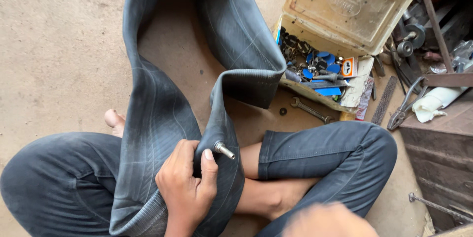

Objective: The person sits on the floor and repairs a bicycle inner tube. They use a wrench to tighten a valve stem, then use a screwdriver to adjust the valve. Finally, they connect a hand pump to the valve and inflate the tube until it is fully expanded.

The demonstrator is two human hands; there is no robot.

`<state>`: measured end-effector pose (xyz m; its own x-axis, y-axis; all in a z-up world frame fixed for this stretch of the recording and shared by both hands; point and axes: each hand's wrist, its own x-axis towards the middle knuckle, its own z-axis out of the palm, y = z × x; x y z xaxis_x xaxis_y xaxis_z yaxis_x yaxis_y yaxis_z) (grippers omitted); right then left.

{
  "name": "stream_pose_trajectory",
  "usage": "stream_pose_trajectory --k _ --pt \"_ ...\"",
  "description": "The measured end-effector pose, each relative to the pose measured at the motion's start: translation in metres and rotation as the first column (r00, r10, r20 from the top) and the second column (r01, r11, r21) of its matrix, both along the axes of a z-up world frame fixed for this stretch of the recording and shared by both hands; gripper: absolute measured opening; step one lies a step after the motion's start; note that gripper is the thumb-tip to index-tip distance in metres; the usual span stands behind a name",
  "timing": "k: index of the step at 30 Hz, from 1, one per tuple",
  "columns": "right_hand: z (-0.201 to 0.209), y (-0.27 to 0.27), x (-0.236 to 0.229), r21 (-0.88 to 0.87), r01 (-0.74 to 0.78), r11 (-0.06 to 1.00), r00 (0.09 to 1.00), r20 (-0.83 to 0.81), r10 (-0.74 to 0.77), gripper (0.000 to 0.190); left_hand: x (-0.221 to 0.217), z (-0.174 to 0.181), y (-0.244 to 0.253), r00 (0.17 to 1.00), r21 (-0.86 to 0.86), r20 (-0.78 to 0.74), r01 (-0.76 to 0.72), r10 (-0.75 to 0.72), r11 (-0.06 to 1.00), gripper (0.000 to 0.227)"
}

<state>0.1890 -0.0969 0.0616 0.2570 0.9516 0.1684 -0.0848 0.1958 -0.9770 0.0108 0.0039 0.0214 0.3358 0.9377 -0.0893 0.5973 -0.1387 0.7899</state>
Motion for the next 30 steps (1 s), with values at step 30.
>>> stream_pose_trajectory --k 30 --pt "0.004 0.034 -0.031 -0.008 0.146 0.989 0.675 0.732 -0.094 0.019 -0.001 -0.002 -0.004 0.997 0.066 -0.072 -0.005 0.010 0.998 0.023"
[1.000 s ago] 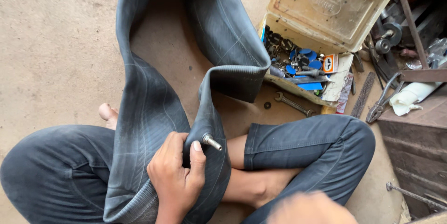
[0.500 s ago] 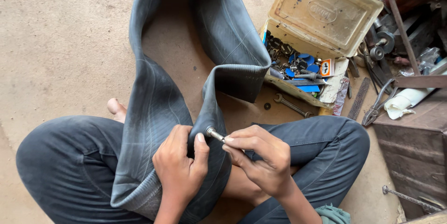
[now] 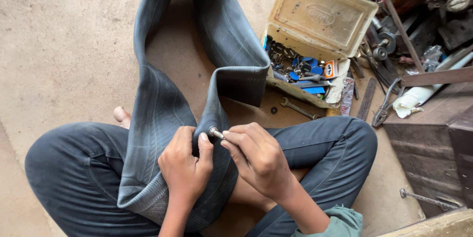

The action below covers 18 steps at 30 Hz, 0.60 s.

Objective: The person sits on the floor and repairs a bicycle inner tube. They use a wrench to tighten a valve stem, then use a screwdriver to adjust the valve. Finally, they connect a hand pump to the valve and inflate the tube until it is fully expanded.

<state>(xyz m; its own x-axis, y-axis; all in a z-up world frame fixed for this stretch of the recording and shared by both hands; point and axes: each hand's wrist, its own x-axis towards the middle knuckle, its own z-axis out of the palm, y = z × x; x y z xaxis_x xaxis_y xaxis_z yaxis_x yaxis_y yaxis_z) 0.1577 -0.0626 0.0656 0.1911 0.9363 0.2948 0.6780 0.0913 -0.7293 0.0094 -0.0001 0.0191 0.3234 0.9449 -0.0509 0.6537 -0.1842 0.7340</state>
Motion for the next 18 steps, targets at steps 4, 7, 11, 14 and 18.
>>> stream_pose_trajectory --k 4,7,11,14,18 --pt "0.003 -0.003 -0.001 -0.002 0.006 1.000 1.000 0.027 -0.006 0.018 0.000 -0.001 -0.002 1.000 0.011 -0.009 -0.007 0.007 1.000 0.024" --pt "-0.005 -0.005 -0.001 -0.078 0.056 0.995 0.981 -0.181 -0.070 0.015 -0.001 -0.002 -0.002 1.000 0.014 -0.019 -0.003 0.004 1.000 0.025" --pt "-0.026 -0.006 0.003 -0.197 0.020 0.980 0.779 -0.611 -0.139 0.011 -0.001 -0.001 -0.003 0.998 0.015 -0.061 0.002 -0.001 1.000 0.025" --pt "-0.033 -0.004 0.002 -0.139 0.016 0.990 0.694 -0.712 -0.111 0.011 0.003 0.006 -0.004 1.000 0.069 0.007 -0.007 0.006 0.998 0.023" --pt "-0.020 -0.007 0.006 -0.185 0.019 0.983 0.786 -0.605 -0.129 0.013 0.008 0.019 -0.006 0.984 0.261 0.137 0.078 -0.117 0.962 0.048"
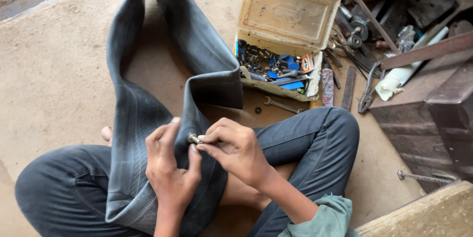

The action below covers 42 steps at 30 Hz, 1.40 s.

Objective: The person sits on the floor and repairs a bicycle inner tube. They use a wrench to tighten a valve stem, then use a screwdriver to adjust the valve. Finally, they connect a hand pump to the valve and inflate the tube until it is fully expanded.

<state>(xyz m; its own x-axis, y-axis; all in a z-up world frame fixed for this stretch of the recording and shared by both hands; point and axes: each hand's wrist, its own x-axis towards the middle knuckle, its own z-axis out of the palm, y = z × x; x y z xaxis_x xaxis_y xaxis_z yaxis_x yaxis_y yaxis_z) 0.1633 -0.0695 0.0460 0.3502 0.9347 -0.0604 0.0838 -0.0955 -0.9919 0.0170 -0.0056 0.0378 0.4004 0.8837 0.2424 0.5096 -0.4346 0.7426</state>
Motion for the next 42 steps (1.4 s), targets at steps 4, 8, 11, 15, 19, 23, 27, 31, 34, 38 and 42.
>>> stream_pose_trajectory --k 4,8,11,15,19,23,27,31,34,38,42 --pt "0.014 -0.002 0.004 0.120 -0.072 0.990 0.946 0.321 0.030 0.013 0.002 0.000 0.002 0.986 -0.033 -0.148 0.066 -0.070 0.997 0.048" --pt "0.011 0.001 0.003 0.060 -0.034 0.998 0.987 0.160 0.024 0.009 0.001 -0.004 0.001 0.990 -0.073 -0.126 0.047 -0.055 0.996 0.040" --pt "0.006 0.001 0.002 0.097 -0.030 0.995 0.989 0.148 0.015 0.009 0.001 -0.007 0.002 0.995 -0.082 -0.082 0.055 -0.061 0.995 0.036" --pt "-0.001 0.003 0.007 0.069 -0.007 0.998 0.997 0.079 0.002 0.009 0.002 -0.007 0.001 0.997 -0.147 -0.070 0.033 -0.043 0.989 0.035" --pt "0.001 0.009 0.008 -0.014 0.000 1.000 1.000 0.021 0.000 0.013 0.003 -0.006 0.002 0.996 -0.145 -0.069 0.038 -0.049 0.989 0.037" --pt "0.013 0.008 0.033 0.024 0.026 0.999 0.994 0.108 -0.028 0.018 0.004 -0.004 0.002 0.994 -0.181 -0.108 0.012 -0.032 0.983 0.032" --pt "0.020 -0.006 0.105 -0.026 0.205 0.978 0.894 0.412 -0.177 0.016 0.006 -0.007 0.001 0.995 -0.174 -0.093 0.004 -0.021 0.985 0.029" --pt "-0.023 0.012 0.137 -0.166 0.313 0.935 0.638 0.766 -0.078 0.041 0.005 -0.011 0.000 0.996 -0.186 -0.088 -0.004 -0.012 0.983 0.031" --pt "-0.056 0.017 0.121 -0.481 0.284 0.829 0.492 0.816 0.305 0.068 0.004 -0.014 0.001 0.996 -0.182 -0.090 -0.005 -0.012 0.983 0.033" --pt "-0.083 0.016 0.080 -0.533 0.438 0.724 0.259 0.846 0.467 0.068 -0.001 -0.026 0.001 0.994 -0.172 -0.109 -0.021 0.002 0.985 0.032" --pt "-0.094 0.020 0.064 -0.605 0.540 0.584 0.093 0.733 0.674 0.049 -0.010 -0.046 0.003 0.991 -0.142 -0.132 0.009 -0.027 0.990 0.028"
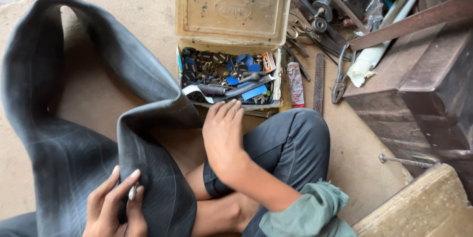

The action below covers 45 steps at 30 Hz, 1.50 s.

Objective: The person sits on the floor and repairs a bicycle inner tube. They use a wrench to tighten a valve stem, then use a screwdriver to adjust the valve. Finally, they connect a hand pump to the valve and inflate the tube until it is fully expanded.

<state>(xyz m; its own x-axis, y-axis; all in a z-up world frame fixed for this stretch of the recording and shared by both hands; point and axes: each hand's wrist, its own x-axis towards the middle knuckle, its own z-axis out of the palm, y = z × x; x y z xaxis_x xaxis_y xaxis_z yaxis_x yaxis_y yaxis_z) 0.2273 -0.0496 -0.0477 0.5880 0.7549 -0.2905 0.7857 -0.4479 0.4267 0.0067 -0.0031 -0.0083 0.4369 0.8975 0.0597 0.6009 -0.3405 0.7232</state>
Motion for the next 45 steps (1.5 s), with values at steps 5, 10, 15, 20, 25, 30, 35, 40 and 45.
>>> stream_pose_trajectory --k 5,10,15,20,25,30,35,40,45 --pt "0.013 0.005 -0.010 -0.130 0.022 0.991 0.998 0.063 -0.014 0.051 -0.020 -0.033 -0.006 1.000 0.038 -0.022 -0.002 0.003 0.999 0.027" --pt "0.023 0.010 -0.010 -0.254 0.007 0.967 0.998 0.056 0.008 0.053 -0.036 -0.063 0.021 0.960 0.126 -0.231 0.192 -0.159 0.973 0.029" --pt "0.024 0.011 -0.014 -0.277 0.011 0.961 0.997 0.074 0.010 0.054 -0.012 -0.055 0.010 0.975 0.262 -0.175 0.178 -0.135 0.948 0.034" --pt "0.016 0.012 -0.018 -0.275 0.049 0.960 0.991 0.131 -0.013 0.053 0.155 -0.112 -0.049 0.735 -0.728 0.622 0.419 0.268 0.542 0.037" --pt "-0.002 0.015 -0.024 -0.216 0.143 0.966 0.982 0.150 -0.112 0.055 0.176 -0.046 -0.047 0.770 -0.555 0.626 0.330 0.122 0.764 0.031" --pt "-0.020 -0.006 -0.007 -0.081 -0.010 0.997 1.000 0.001 0.010 0.058 0.167 0.023 -0.030 0.975 -0.073 0.194 0.121 -0.105 0.990 0.027" --pt "-0.021 -0.013 0.010 0.175 0.079 0.981 0.969 -0.245 -0.034 0.051 0.159 -0.047 -0.006 0.988 -0.569 0.127 0.004 0.083 0.822 0.053" --pt "0.015 -0.034 0.061 0.361 0.097 0.928 0.745 -0.645 0.172 0.051 0.160 -0.115 -0.009 0.996 -0.913 0.092 0.090 -0.016 0.399 0.078" --pt "0.011 -0.037 0.069 0.345 0.057 0.937 0.692 -0.691 0.212 0.050 0.178 -0.126 -0.013 0.991 -0.946 0.053 0.012 0.119 0.323 0.072"
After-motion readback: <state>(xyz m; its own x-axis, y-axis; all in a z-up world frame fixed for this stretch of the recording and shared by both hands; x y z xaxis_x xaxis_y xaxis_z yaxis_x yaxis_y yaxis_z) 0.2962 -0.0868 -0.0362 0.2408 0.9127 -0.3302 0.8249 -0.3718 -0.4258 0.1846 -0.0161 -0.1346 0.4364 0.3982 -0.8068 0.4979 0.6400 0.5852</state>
